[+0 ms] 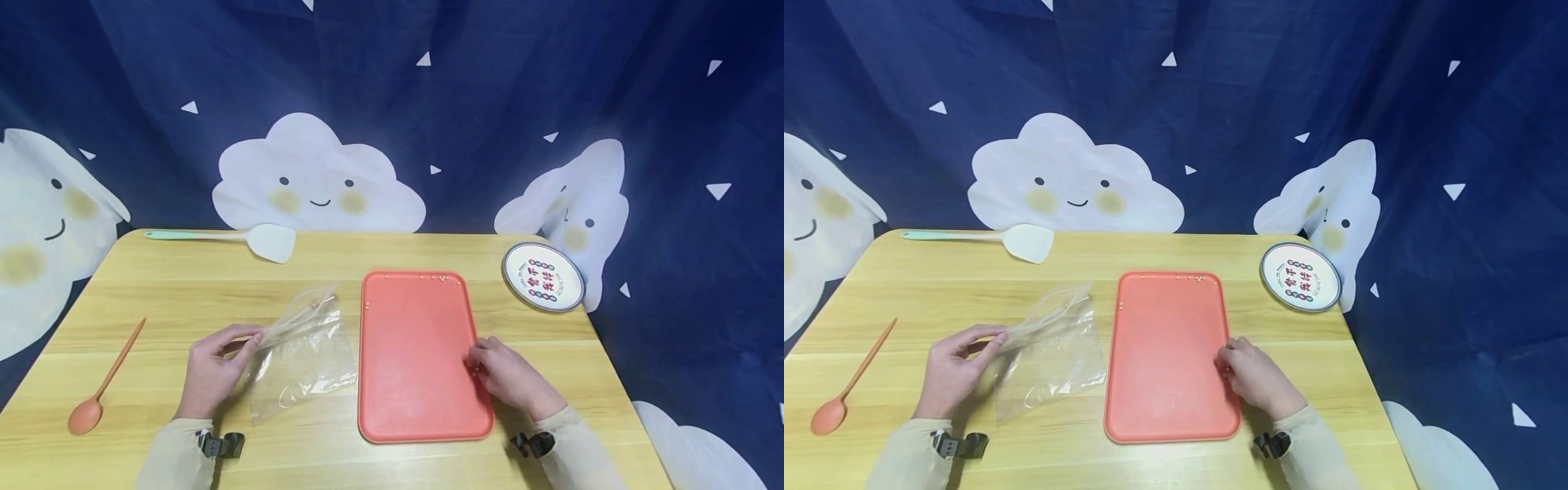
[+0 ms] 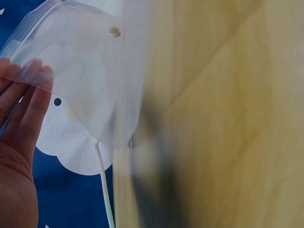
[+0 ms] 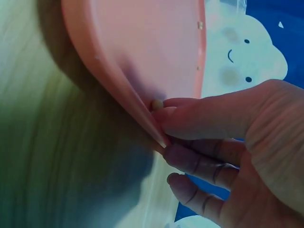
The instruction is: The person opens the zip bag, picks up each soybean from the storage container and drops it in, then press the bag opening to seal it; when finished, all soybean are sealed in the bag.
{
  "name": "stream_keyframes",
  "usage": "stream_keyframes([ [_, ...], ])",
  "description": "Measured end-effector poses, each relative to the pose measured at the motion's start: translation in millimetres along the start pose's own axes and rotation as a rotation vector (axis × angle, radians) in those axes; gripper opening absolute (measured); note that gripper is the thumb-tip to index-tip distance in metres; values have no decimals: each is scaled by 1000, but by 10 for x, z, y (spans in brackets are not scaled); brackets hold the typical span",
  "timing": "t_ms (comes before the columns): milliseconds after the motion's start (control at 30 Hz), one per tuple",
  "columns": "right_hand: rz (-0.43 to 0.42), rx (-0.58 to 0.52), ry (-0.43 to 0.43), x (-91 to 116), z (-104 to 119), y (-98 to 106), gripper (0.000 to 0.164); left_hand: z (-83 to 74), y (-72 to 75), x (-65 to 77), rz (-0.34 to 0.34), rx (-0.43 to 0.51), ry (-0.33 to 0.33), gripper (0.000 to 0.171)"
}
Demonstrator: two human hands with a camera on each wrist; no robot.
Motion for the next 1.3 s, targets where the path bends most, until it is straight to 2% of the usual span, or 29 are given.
stream_keyframes([
  [233, -18, 20, -38, -31, -5, -28, 23, 67, -10, 35, -3, 6, -17, 23],
  [367, -67, 15, -17, -78, -3, 23, 17, 68, -15, 36, -5, -12, -38, 24],
  [667, -175, -176, 69, -320, 167, 193, 14, 54, -28, 44, 1, 10, -41, 22],
  [833, -221, -260, 80, -514, 371, 281, 13, 64, -34, 48, 1, -2, -55, 23],
  [1100, -226, -389, 92, -874, 821, 335, 11, 26, -58, 21, 3, -31, -48, 22],
  [1300, -179, -541, 106, -1160, 1212, 230, 10, -187, -81, -71, 11, -41, -60, 19],
])
Point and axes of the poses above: each hand's wrist, its own x-axis away from the middle knuckle, its own y-axis out of the back of the hand, z = x × y, the point moved 2 cm from there along -x, towards the middle knuckle, and after that the axes turned 15 degrees about -y, right-handed, at the moved point
